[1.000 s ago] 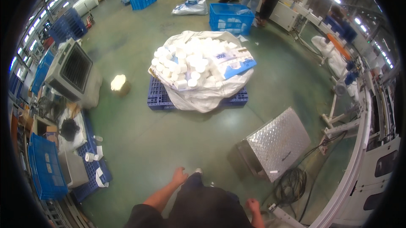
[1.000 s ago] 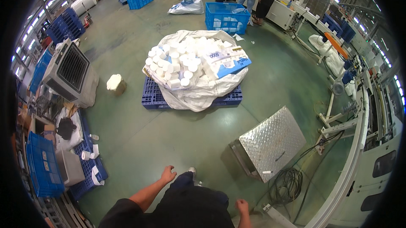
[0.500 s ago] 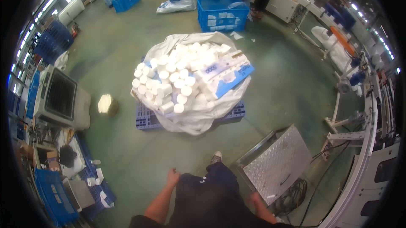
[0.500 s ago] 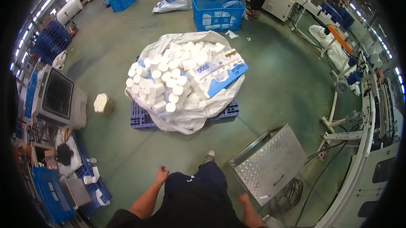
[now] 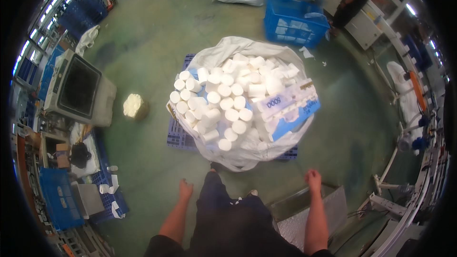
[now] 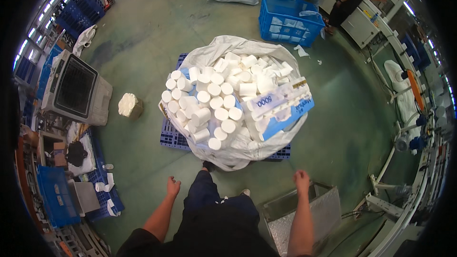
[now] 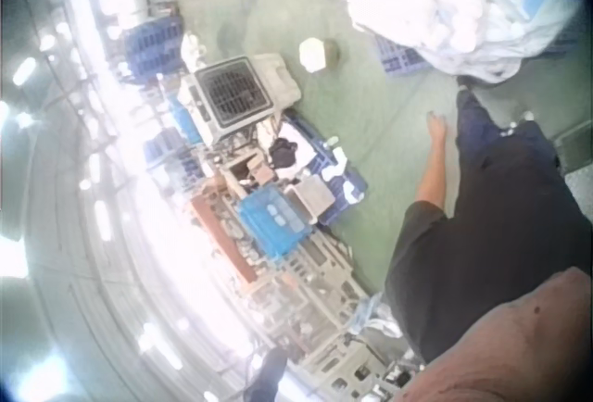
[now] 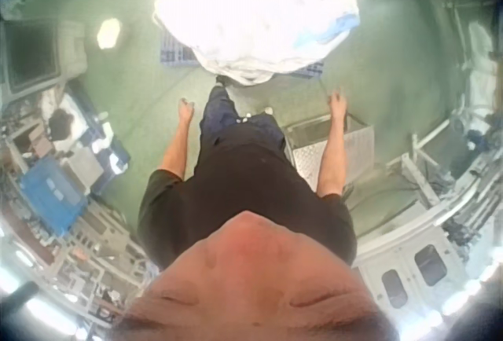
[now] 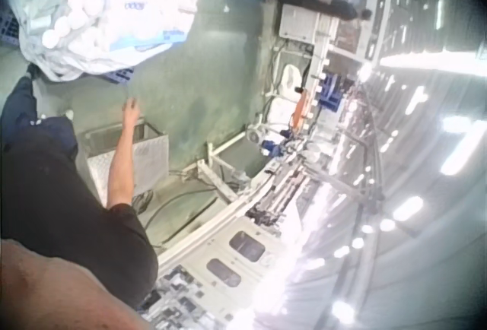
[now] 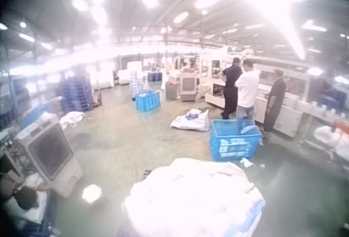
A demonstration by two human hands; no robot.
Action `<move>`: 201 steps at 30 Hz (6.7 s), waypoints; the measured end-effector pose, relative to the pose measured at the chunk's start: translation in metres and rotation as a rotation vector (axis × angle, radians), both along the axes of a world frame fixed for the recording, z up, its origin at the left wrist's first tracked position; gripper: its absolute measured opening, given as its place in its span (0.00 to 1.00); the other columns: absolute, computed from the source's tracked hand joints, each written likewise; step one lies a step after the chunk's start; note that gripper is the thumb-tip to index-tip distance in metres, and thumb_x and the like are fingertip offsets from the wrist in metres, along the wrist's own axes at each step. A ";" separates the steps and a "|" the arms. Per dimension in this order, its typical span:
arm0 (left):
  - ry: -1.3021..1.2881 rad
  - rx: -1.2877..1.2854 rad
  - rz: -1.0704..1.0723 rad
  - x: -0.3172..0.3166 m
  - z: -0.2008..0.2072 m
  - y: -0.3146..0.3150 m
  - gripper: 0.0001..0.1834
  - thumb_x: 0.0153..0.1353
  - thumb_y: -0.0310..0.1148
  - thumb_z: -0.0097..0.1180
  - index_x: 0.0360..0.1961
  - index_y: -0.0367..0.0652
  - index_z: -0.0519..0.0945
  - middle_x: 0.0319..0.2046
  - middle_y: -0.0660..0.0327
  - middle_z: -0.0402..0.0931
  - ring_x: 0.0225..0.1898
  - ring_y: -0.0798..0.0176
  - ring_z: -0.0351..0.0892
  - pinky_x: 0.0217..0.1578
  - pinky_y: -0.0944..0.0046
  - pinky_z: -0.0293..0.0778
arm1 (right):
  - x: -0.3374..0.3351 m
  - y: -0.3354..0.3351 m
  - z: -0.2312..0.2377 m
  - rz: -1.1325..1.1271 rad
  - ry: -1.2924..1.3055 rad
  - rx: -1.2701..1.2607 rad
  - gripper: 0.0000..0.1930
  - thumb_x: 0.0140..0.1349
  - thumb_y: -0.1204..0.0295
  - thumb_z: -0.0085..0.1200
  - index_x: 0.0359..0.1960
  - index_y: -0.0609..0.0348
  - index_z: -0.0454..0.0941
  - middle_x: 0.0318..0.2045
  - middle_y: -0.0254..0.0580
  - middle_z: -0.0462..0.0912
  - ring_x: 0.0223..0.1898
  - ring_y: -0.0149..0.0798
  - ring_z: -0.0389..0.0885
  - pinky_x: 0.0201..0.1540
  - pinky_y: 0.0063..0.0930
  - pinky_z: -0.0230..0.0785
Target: The person picks up white paper rolls from a pallet and places them onto a moving curved conveyor belt in a factory setting.
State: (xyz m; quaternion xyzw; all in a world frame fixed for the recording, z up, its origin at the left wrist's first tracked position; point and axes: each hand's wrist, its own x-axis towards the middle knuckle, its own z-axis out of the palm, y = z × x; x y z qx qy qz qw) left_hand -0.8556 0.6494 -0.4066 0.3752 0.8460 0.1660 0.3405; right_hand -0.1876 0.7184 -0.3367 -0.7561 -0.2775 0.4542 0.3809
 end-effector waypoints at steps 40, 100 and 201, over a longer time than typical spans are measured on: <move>-0.855 0.343 0.888 -0.100 -0.358 0.323 0.22 0.62 0.26 0.51 0.59 0.39 0.74 0.52 0.60 0.78 0.50 0.64 0.78 0.51 0.64 0.72 | -0.569 0.772 -0.201 0.945 -0.626 0.340 0.38 0.48 0.59 0.68 0.62 0.59 0.70 0.54 0.53 0.75 0.54 0.48 0.77 0.54 0.36 0.71; 0.087 0.207 0.709 -0.049 -0.271 0.328 0.20 0.75 0.36 0.41 0.49 0.25 0.74 0.41 0.47 0.79 0.41 0.59 0.76 0.47 0.60 0.71 | -0.480 0.769 -0.240 0.889 -0.097 0.141 0.14 0.69 0.62 0.52 0.35 0.62 0.69 0.27 0.37 0.73 0.31 0.34 0.68 0.36 0.33 0.64; -0.513 0.500 0.025 -0.240 -0.094 0.615 0.09 0.53 0.25 0.45 0.36 0.41 0.74 0.32 0.67 0.70 0.35 0.69 0.68 0.40 0.67 0.67 | -0.407 0.249 -0.156 -0.843 0.140 0.198 0.07 0.64 0.69 0.56 0.36 0.59 0.81 0.32 0.32 0.82 0.35 0.27 0.78 0.40 0.24 0.70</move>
